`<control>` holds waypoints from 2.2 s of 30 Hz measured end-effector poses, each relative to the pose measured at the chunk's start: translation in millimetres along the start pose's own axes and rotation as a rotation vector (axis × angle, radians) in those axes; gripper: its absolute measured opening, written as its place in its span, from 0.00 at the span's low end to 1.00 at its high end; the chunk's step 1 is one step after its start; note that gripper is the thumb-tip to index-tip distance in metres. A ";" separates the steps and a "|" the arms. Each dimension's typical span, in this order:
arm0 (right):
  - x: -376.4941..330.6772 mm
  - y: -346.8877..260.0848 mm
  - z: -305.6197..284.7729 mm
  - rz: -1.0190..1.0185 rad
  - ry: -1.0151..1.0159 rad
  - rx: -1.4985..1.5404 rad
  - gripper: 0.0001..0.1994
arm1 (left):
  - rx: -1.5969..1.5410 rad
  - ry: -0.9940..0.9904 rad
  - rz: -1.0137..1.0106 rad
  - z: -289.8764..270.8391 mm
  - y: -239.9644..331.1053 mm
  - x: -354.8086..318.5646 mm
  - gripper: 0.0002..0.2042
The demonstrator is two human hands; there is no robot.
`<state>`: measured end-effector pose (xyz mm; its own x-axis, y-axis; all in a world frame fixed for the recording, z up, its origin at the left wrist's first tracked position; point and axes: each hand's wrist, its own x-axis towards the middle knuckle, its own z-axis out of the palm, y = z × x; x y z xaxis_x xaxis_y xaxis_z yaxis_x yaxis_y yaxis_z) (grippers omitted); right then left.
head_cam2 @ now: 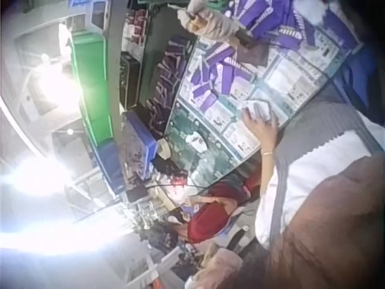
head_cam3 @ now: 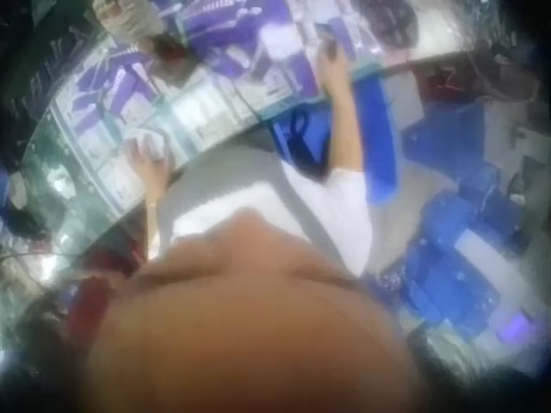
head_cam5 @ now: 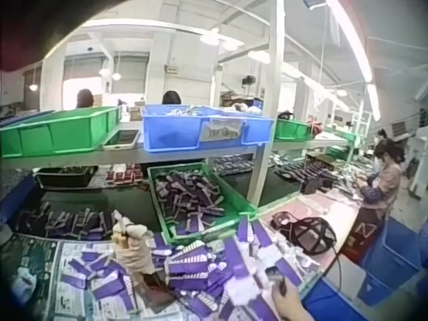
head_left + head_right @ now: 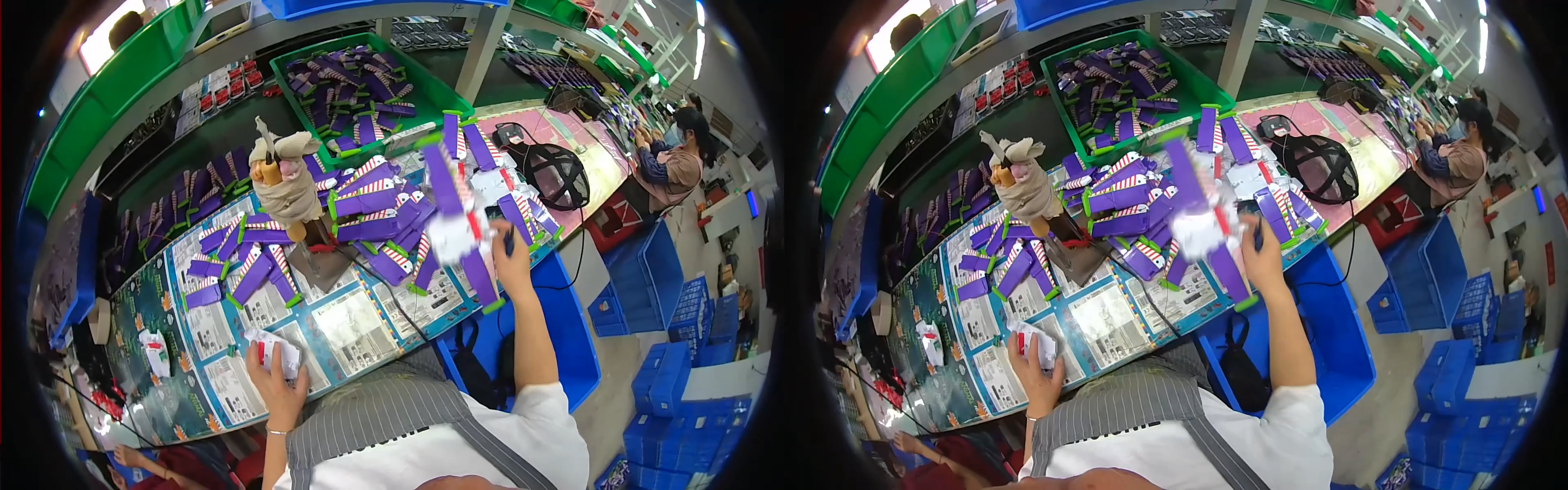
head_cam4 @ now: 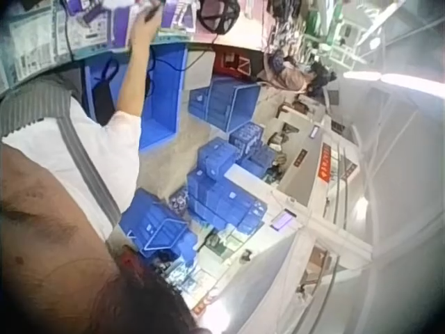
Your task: The person assembles plastic toy parts by hand at a manufacturing workstation, taking plastic components from storage bins and putting them together according to instruction sheets, using an assembly tool and a marking pen as needed.
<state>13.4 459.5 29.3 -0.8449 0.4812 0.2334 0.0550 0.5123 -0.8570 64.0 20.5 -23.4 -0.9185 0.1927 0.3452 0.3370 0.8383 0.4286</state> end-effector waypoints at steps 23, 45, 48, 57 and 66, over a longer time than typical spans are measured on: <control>167.8 72.9 -23.0 0.077 0.155 -0.743 0.16 | 0.050 -0.059 0.047 7.8 5.1 16.8 0.30; -12.5 -4.8 81.0 -0.345 -0.178 -0.665 0.17 | -0.004 -0.163 0.099 10.2 11.8 28.9 0.28; -10.9 -7.2 64.3 -0.347 -0.214 -0.559 0.18 | -0.010 -0.163 0.100 6.9 10.7 28.6 0.29; -23.8 -47.1 52.4 -0.176 -0.206 -0.272 0.11 | -0.052 -0.234 0.160 -2.8 6.6 36.0 0.28; -85.2 -98.8 74.3 -0.007 -1.033 0.209 0.12 | -0.481 -0.018 0.389 10.6 61.4 51.7 0.27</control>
<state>40.5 315.1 60.0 -0.8932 -0.4114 -0.1813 0.0382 0.3324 -0.9424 35.0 87.4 11.9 -0.7112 0.4506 0.5396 0.6999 0.3816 0.6037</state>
